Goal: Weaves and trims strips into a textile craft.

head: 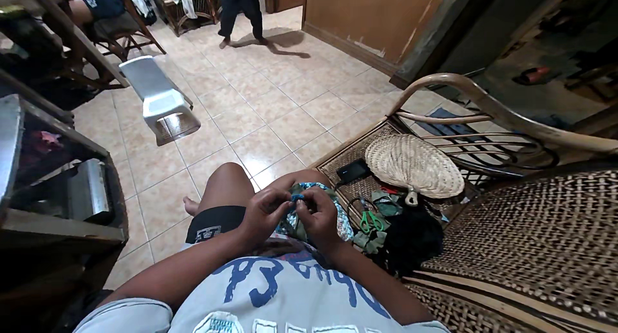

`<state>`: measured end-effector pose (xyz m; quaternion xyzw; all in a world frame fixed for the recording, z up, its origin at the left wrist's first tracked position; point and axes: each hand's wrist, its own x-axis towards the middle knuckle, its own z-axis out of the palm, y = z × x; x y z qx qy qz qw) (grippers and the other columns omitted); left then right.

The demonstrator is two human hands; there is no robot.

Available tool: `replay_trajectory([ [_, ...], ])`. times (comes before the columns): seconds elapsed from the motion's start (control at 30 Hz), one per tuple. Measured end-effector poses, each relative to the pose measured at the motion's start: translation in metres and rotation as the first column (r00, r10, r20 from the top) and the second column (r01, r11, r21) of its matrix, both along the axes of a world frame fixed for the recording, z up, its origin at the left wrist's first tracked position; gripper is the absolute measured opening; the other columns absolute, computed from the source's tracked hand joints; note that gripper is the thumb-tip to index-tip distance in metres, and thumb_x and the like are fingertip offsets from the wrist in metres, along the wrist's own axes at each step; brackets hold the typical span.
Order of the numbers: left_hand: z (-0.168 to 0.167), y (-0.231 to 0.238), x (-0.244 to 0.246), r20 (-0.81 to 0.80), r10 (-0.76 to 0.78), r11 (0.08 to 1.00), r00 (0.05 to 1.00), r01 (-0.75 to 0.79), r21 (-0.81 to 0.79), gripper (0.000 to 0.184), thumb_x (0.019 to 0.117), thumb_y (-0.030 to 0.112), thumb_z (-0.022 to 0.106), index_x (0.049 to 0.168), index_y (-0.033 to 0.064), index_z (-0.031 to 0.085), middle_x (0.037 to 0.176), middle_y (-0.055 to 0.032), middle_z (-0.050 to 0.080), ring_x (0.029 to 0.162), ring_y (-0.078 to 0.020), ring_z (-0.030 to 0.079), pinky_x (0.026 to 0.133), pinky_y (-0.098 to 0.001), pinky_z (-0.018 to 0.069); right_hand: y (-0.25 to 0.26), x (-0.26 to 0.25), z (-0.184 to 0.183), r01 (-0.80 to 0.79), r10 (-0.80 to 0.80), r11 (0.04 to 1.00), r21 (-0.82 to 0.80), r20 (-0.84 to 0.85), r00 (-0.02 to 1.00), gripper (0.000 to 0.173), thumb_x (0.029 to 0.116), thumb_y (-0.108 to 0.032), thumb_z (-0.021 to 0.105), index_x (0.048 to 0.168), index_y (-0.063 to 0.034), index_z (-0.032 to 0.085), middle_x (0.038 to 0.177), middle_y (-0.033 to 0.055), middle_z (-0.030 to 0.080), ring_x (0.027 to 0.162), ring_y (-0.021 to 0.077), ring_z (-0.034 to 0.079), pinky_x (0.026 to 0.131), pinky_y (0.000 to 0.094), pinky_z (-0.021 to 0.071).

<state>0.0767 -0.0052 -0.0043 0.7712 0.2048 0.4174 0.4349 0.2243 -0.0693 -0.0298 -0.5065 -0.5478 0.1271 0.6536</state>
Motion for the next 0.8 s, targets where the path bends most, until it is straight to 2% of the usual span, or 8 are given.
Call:
replay_trajectory([
  [0.07,-0.004,0.002,0.000,0.026,0.024,0.978,0.999,-0.028,0.206,0.008,0.0938,0.002,0.066,0.099,-0.0035,0.069,0.098,-0.0070,0.071,0.093,-0.0026,0.066,0.087,-0.0194,0.0558,-0.002,-0.006,0.002,-0.090,0.085,0.996,-0.015,-0.220,0.972,0.010,0.0893,-0.003,0.059,0.094,0.0045,0.065,0.086,0.0011,0.064,0.073,-0.0025,0.059,0.065,0.0144,0.0512],
  [0.13,-0.008,0.005,0.000,0.069,0.067,0.930,0.995,-0.087,0.357,0.005,0.0934,0.003,0.068,0.098,0.0011,0.070,0.096,-0.0076,0.071,0.094,-0.0049,0.067,0.087,-0.0188,0.0553,-0.005,-0.008,0.003,-0.192,0.172,0.981,-0.013,-0.381,0.908,0.009,0.0931,0.001,0.059,0.101,0.0028,0.064,0.090,-0.0022,0.067,0.071,-0.0027,0.061,0.064,0.0162,0.0534],
  [0.2,-0.011,0.007,0.000,0.104,0.063,0.888,0.993,-0.103,0.448,0.004,0.0936,0.003,0.069,0.098,0.0028,0.070,0.096,-0.0081,0.069,0.093,-0.0057,0.067,0.085,-0.0173,0.0554,-0.007,-0.008,0.005,-0.291,0.229,0.956,-0.030,-0.543,0.808,0.011,0.0961,0.002,0.058,0.103,-0.0007,0.065,0.090,-0.0035,0.070,0.070,-0.0014,0.062,0.062,0.0168,0.0537],
  [0.27,-0.013,0.010,-0.002,0.111,0.047,0.846,0.993,-0.099,0.524,0.005,0.0942,0.003,0.069,0.098,0.0030,0.071,0.096,-0.0093,0.069,0.092,-0.0090,0.068,0.085,-0.0200,0.0565,-0.010,-0.010,0.010,-0.386,0.220,0.920,-0.068,-0.725,0.652,0.013,0.0983,0.003,0.056,0.102,-0.0027,0.067,0.087,-0.0011,0.070,0.066,0.0014,0.061,0.059,0.0175,0.0524],
  [0.4,-0.014,0.017,-0.006,0.062,0.097,0.749,0.993,-0.114,0.652,0.008,0.0974,0.010,0.067,0.103,0.0085,0.073,0.095,-0.0075,0.070,0.091,-0.0133,0.067,0.086,-0.0260,0.0556,-0.012,-0.009,0.015,-0.488,0.187,0.869,-0.083,-0.857,0.479,0.017,0.1013,-0.001,0.053,0.099,-0.0049,0.069,0.083,-0.0001,0.069,0.063,0.0028,0.060,0.058,0.0183,0.0513],
  [0.63,-0.011,0.019,-0.011,0.004,0.188,0.648,0.982,-0.127,0.751,0.010,0.0979,0.011,0.066,0.104,0.0096,0.074,0.095,-0.0076,0.071,0.090,-0.0167,0.067,0.085,-0.0291,0.0556,-0.015,-0.008,0.016,-0.542,0.169,0.833,-0.111,-0.881,0.441,0.019,0.1057,-0.011,0.049,0.099,-0.0070,0.066,0.075,-0.0022,0.062,0.059,0.0032,0.055,0.057,0.0188,0.0497],
  [0.73,-0.012,0.019,-0.012,-0.016,0.193,0.621,0.981,-0.110,0.776,0.011,0.0984,0.010,0.065,0.105,0.0106,0.074,0.096,-0.0078,0.072,0.091,-0.0180,0.068,0.086,-0.0313,0.0558,-0.014,-0.009,0.016,-0.502,0.182,0.857,-0.119,-0.840,0.511,0.011,0.1017,-0.007,0.056,0.099,-0.0046,0.067,0.078,-0.0013,0.066,0.059,0.0025,0.057,0.056,0.0183,0.0501],
  [0.8,-0.013,0.018,-0.011,-0.025,0.188,0.656,0.982,-0.107,0.747,0.010,0.0977,0.010,0.066,0.103,0.0107,0.075,0.097,-0.0077,0.073,0.091,-0.0173,0.069,0.086,-0.0306,0.0562,-0.014,-0.011,0.018,-0.452,0.141,0.878,-0.157,-0.818,0.558,0.010,0.1003,-0.005,0.058,0.097,-0.0028,0.067,0.080,0.0004,0.068,0.058,0.0023,0.057,0.053,0.0173,0.0487],
])
